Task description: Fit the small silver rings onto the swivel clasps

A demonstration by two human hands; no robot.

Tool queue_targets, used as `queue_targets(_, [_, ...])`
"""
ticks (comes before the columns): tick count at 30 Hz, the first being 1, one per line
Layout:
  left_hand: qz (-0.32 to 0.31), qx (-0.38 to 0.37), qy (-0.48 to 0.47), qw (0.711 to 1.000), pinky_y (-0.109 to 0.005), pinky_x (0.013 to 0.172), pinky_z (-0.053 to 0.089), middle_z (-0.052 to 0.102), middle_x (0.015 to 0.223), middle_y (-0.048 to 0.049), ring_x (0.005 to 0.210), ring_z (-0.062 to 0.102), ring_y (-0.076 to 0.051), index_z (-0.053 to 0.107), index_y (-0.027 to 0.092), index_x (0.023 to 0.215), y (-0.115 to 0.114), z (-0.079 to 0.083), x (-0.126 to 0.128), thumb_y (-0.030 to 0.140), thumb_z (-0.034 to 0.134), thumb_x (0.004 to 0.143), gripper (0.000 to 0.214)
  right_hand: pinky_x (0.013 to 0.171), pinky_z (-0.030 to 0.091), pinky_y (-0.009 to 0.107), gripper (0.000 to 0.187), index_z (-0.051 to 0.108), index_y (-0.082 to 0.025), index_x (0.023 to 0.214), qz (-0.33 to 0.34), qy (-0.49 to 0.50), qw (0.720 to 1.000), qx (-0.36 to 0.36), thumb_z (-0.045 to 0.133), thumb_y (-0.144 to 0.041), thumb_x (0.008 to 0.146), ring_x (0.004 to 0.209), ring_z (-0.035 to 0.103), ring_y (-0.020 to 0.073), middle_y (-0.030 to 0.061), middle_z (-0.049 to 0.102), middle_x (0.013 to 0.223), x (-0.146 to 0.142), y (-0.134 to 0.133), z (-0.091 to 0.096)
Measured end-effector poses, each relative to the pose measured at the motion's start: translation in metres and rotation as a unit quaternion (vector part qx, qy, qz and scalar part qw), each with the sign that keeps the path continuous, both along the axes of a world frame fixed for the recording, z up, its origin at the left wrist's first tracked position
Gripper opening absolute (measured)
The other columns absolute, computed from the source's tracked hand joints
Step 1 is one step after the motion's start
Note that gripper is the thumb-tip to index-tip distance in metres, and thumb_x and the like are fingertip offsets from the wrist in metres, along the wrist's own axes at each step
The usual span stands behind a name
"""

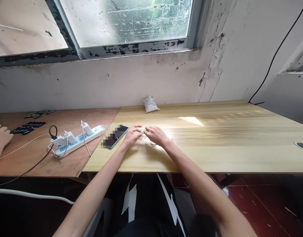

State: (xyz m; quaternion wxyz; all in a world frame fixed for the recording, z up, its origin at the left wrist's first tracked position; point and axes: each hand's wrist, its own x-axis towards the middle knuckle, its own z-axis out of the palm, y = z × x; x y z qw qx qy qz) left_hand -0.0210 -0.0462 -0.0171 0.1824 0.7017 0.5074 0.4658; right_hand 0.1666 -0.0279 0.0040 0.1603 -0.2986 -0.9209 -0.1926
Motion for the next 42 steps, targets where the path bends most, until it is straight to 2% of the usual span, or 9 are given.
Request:
queue_targets(5, [-0.01, -0.022, -0.013, 1.0, -0.043, 0.106, 0.038, 0.065, 0.118, -0.0055, 0.116, 0.056, -0.024, 0.068, 0.02, 0.067, 0.005, -0.001, -0.005, 0.02, 0.068, 0.077, 0.01, 0.059, 0.03, 0.027, 0.024, 0.065, -0.013, 0.097, 0.079, -0.088, 0.991, 0.066, 0.041, -0.013, 0.099, 0.078, 0.053, 0.016, 0.0103, 0.064, 0.093, 0.0, 0.014, 0.017])
queue_targets(12, [-0.002, -0.003, -0.024, 1.0, -0.045, 0.108, 0.036, 0.065, 0.118, -0.0062, 0.119, 0.054, -0.025, 0.07, 0.021, 0.07, 0.005, 0.006, -0.009, 0.024, 0.069, 0.078, 0.008, 0.057, 0.029, 0.027, 0.028, 0.063, -0.015, 0.106, 0.104, 0.002, 0.989, 0.103, 0.036, -0.009, 0.098, 0.074, 0.05, 0.0152, 0.0082, 0.063, 0.088, -0.002, 0.005, 0.015])
queue_targets(19, [0.026, 0.016, 0.035, 0.999, -0.044, 0.107, 0.039, 0.065, 0.117, -0.0045, 0.118, 0.054, -0.023, 0.07, 0.022, 0.071, 0.003, 0.004, -0.006, 0.022, 0.069, 0.078, 0.007, 0.059, 0.035, 0.024, 0.02, 0.066, -0.017, 0.087, 0.044, 0.193, 0.978, -0.059, 0.047, -0.018, 0.095, 0.069, 0.055, 0.0129, 0.0063, 0.065, 0.088, -0.014, -0.004, -0.001])
queue_targets(25, [0.091, 0.02, 0.096, 0.991, -0.048, 0.104, 0.038, 0.064, 0.115, -0.0063, 0.115, 0.052, -0.027, 0.066, 0.021, 0.067, 0.001, 0.0, -0.009, 0.018, 0.069, 0.075, 0.009, 0.066, 0.039, 0.024, 0.015, 0.067, -0.019, 0.084, 0.03, 0.223, 0.962, -0.154, 0.053, -0.015, 0.088, 0.076, 0.058, 0.0147, 0.005, 0.067, 0.088, 0.001, 0.002, -0.019])
queue_targets(28, [0.104, 0.025, 0.128, 0.986, -0.048, 0.101, 0.039, 0.063, 0.114, -0.0067, 0.113, 0.051, -0.028, 0.065, 0.021, 0.066, -0.001, -0.001, -0.009, 0.016, 0.068, 0.073, 0.009, 0.064, 0.039, 0.025, 0.017, 0.067, -0.018, 0.081, -0.019, 0.239, 0.959, -0.153, 0.052, -0.014, 0.088, 0.07, 0.056, 0.0147, 0.005, 0.066, 0.083, 0.024, 0.002, -0.027])
queue_targets(32, [0.094, 0.032, 0.162, 0.982, -0.047, 0.098, 0.04, 0.063, 0.114, -0.0064, 0.113, 0.051, -0.029, 0.064, 0.021, 0.066, -0.002, -0.001, -0.009, 0.019, 0.068, 0.073, 0.009, 0.074, 0.041, 0.027, 0.011, 0.069, -0.021, 0.083, -0.021, 0.183, 0.972, -0.149, 0.059, -0.021, 0.088, 0.084, 0.058, 0.0168, 0.0047, 0.067, 0.091, 0.036, -0.002, -0.029])
queue_targets(36, [0.078, 0.037, 0.207, 0.974, -0.046, 0.096, 0.04, 0.064, 0.109, -0.0067, 0.11, 0.053, -0.028, 0.065, 0.021, 0.067, -0.004, 0.0, -0.01, 0.02, 0.065, 0.075, 0.008, 0.08, 0.039, 0.03, 0.022, 0.07, -0.018, 0.092, -0.107, 0.142, 0.977, -0.119, 0.049, -0.024, 0.095, 0.091, 0.058, 0.0194, 0.0091, 0.066, 0.098, 0.026, 0.019, -0.021])
queue_targets(39, [0.072, 0.039, 0.23, 0.97, -0.045, 0.095, 0.04, 0.064, 0.107, -0.007, 0.11, 0.053, -0.028, 0.064, 0.021, 0.068, -0.005, 0.0, -0.011, 0.019, 0.063, 0.076, 0.008, 0.08, 0.037, 0.033, 0.021, 0.07, -0.016, 0.098, -0.126, 0.117, 0.978, -0.116, 0.051, -0.022, 0.093, 0.095, 0.057, 0.0229, 0.0131, 0.065, 0.103, 0.014, 0.045, -0.014])
queue_targets(42, [0.08, 0.042, 0.238, 0.967, -0.045, 0.094, 0.04, 0.064, 0.107, -0.0071, 0.111, 0.053, -0.027, 0.064, 0.021, 0.07, -0.006, 0.001, -0.011, 0.019, 0.061, 0.077, 0.008, 0.08, 0.035, 0.034, 0.02, 0.072, -0.014, 0.081, -0.115, 0.075, 0.983, -0.123, 0.053, -0.015, 0.089, 0.09, 0.057, 0.0238, 0.015, 0.067, 0.092, 0.006, 0.061, -0.008])
